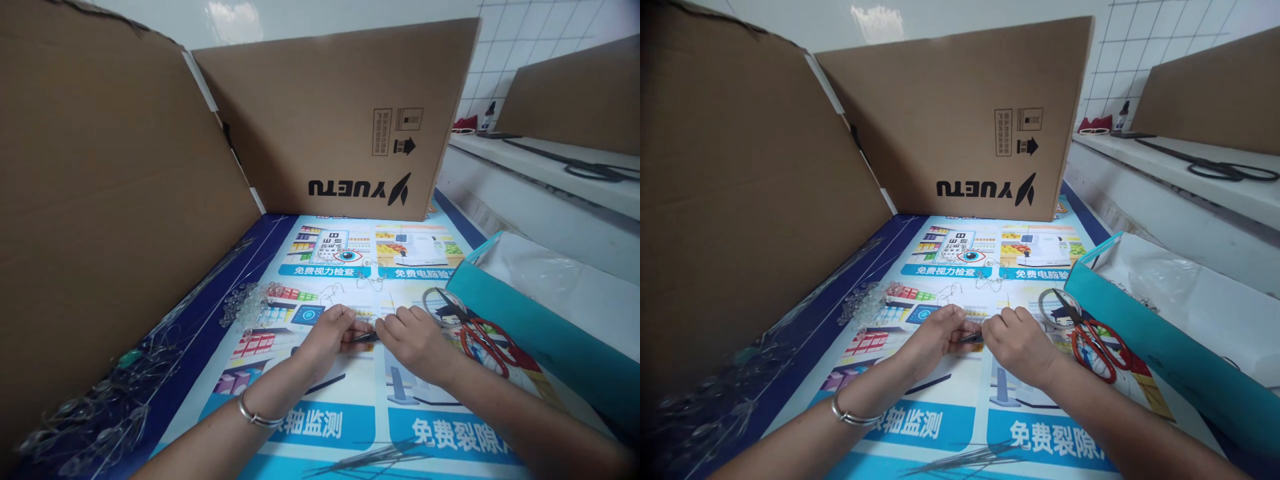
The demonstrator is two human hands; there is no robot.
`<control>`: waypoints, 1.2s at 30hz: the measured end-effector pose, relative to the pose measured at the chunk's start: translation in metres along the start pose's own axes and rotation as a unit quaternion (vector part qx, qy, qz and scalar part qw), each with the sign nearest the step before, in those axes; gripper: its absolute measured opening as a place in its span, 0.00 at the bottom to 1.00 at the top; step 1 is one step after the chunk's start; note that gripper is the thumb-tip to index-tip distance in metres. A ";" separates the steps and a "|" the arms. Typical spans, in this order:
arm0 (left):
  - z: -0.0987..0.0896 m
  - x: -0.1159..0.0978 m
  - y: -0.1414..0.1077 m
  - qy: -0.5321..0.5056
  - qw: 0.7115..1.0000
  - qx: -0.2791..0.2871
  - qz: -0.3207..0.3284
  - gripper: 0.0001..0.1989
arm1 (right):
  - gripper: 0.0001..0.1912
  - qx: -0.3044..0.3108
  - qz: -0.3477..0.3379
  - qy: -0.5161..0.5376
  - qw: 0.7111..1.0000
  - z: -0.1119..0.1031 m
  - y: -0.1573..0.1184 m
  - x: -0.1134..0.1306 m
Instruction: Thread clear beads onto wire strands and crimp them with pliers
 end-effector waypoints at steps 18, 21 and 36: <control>0.001 -0.001 0.000 0.038 0.999 -0.014 0.028 0.14 | 0.05 0.085 0.032 0.001 0.996 -0.002 0.000 0.007; 0.004 -0.004 -0.003 0.060 0.997 -0.008 0.050 0.13 | 0.05 0.114 0.044 0.018 0.992 -0.003 0.001 0.009; 0.006 -0.004 -0.006 0.161 0.976 0.058 0.138 0.08 | 0.09 0.201 0.178 0.184 0.946 -0.007 0.008 0.007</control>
Point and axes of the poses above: each hand's wrist, its own y-axis towards the middle knuckle, its own z-axis out of the palm, x = y × z, the point moved 1 cm from there along y, towards the middle knuckle, and after that the axes turned 12 degrees about -z, right-handed, at the moved point
